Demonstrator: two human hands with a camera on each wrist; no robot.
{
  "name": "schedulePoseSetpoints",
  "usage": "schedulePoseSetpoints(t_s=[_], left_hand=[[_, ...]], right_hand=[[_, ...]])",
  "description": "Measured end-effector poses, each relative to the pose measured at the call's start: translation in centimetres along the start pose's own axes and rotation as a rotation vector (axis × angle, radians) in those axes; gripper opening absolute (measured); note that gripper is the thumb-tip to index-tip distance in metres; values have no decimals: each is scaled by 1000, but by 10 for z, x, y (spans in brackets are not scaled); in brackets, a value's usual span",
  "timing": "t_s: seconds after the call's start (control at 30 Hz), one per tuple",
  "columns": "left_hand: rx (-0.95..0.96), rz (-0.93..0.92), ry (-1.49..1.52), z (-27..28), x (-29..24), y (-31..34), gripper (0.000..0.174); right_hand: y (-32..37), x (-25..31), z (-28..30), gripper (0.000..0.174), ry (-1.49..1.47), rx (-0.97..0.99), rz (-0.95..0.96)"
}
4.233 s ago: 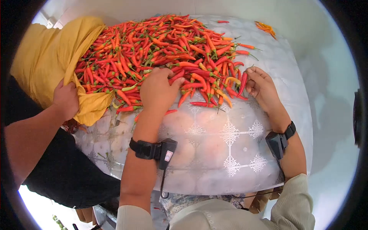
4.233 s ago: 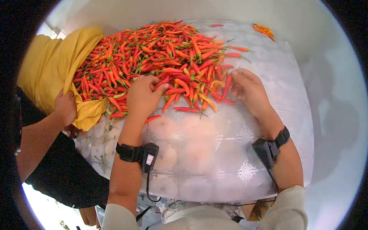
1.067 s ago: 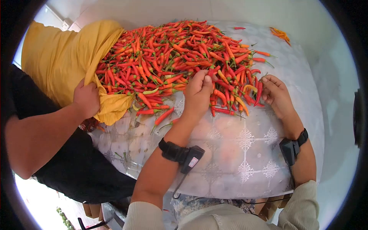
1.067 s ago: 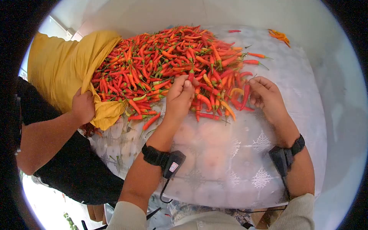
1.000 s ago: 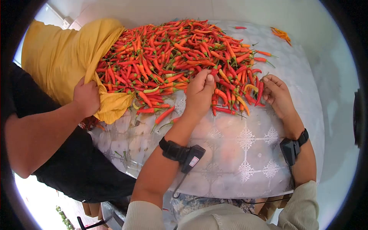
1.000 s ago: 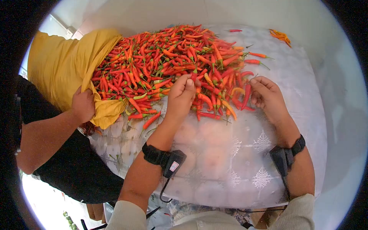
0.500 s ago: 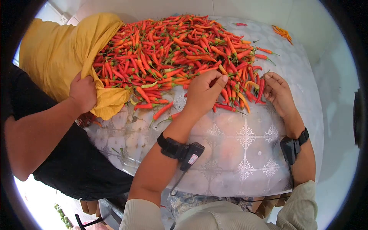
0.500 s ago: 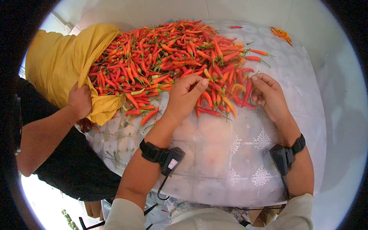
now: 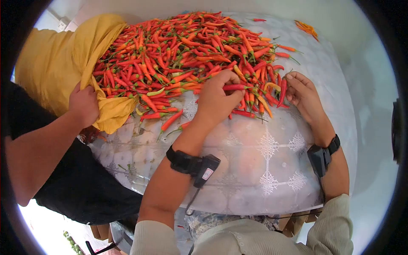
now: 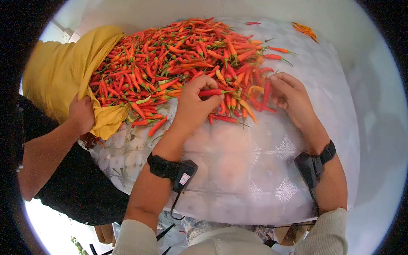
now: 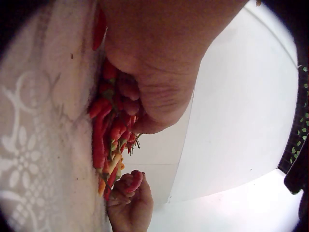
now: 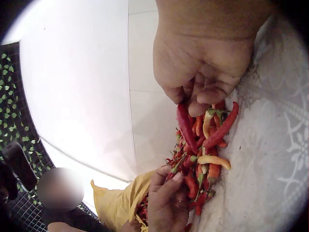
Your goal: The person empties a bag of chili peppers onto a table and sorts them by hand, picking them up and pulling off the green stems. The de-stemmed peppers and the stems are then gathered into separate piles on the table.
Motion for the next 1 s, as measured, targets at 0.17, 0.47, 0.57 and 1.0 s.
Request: schedulePoseSetpoints(t_s=[0.17,0.47,0.57,1.0], left_hand=[[-9,16,-16,-1,-1,0,14],[9,97,48,0,0,1,30],[9,147,135,-1,10,-1,37],[-16,135,184,-2,8,0,25]], right_hand=[[-1,-1,2,15,-9,-18,-15],[1,0,1,20,-9,-13,-9],[2,3,-2,15,-18,-20,-33],[2,1,-1,12,-35,-6,-36]])
Point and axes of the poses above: each hand's wrist, its own y-axis away from the middle knuckle, its own z-axis out of the back of the hand, x = y × z, the point moved 7 cm from there along -y, towards the middle knuckle, and after that the axes turned 9 degrees about z, right-handed, at the moved point
